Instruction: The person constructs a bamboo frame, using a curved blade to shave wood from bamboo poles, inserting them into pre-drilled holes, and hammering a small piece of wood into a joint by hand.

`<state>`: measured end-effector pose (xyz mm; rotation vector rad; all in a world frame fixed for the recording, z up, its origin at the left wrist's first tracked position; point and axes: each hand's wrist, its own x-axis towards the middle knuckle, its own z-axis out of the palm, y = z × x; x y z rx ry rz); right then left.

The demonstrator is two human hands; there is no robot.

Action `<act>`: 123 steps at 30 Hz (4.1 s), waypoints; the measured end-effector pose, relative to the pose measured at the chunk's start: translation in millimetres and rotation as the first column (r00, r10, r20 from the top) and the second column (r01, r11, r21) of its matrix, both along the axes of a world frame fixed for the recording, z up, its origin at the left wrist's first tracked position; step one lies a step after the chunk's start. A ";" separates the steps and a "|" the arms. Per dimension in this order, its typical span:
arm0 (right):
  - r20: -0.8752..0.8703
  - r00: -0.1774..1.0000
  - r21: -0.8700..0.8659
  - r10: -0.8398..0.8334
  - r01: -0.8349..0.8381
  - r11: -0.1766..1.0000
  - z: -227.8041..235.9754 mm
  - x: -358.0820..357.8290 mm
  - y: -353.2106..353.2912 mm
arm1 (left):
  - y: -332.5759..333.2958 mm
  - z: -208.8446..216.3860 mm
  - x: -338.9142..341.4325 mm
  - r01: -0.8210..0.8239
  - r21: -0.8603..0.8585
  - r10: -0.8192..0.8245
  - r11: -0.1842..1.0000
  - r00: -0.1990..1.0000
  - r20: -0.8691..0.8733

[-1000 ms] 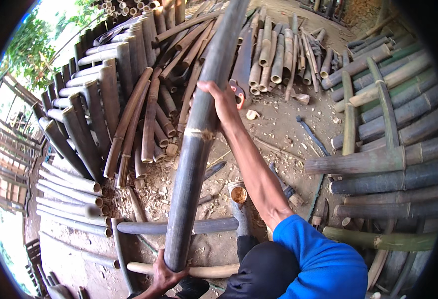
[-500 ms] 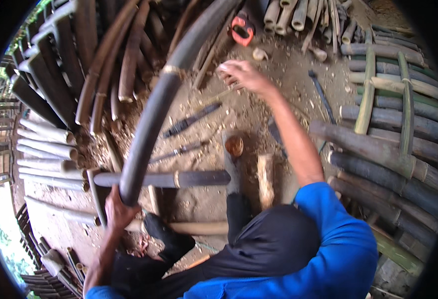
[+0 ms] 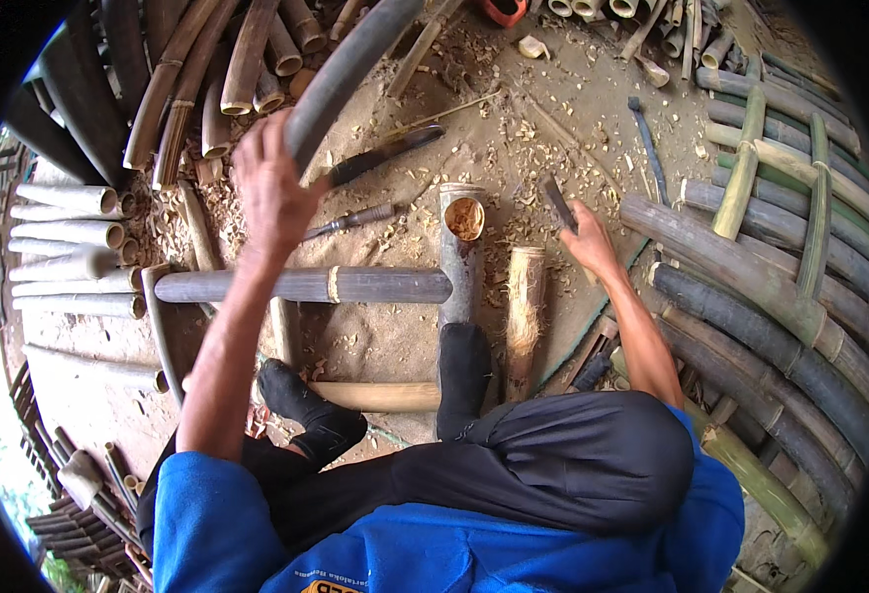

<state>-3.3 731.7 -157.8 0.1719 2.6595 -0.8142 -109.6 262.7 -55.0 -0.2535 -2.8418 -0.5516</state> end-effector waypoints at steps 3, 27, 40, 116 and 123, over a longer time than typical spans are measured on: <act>0.315 0.916 -0.362 -0.248 0.357 0.861 63.3 -1.9 -48.6 | 84.2 27.6 40.9 0.455 0.347 -0.475 0.820 0.879 -0.032; 0.272 0.857 0.178 0.437 -0.491 0.853 74.3 -94.8 -78.3 | 220.8 -42.6 21.8 0.316 0.720 -0.653 0.618 0.716 0.247; 0.371 0.331 0.281 0.868 -0.931 0.235 96.0 -180.5 -210.9 | 185.0 -59.0 31.9 -0.147 0.916 0.044 0.373 0.989 0.141; 0.898 0.419 -0.325 0.133 0.836 -0.443 50.5 33.1 -213.9 | 105.9 89.6 27.7 0.728 -0.036 -0.331 0.684 0.354 0.875; 0.887 0.456 -0.405 0.073 0.844 -0.352 45.4 39.1 -196.6 | 106.9 75.9 36.2 0.621 0.120 -0.347 0.775 0.258 0.902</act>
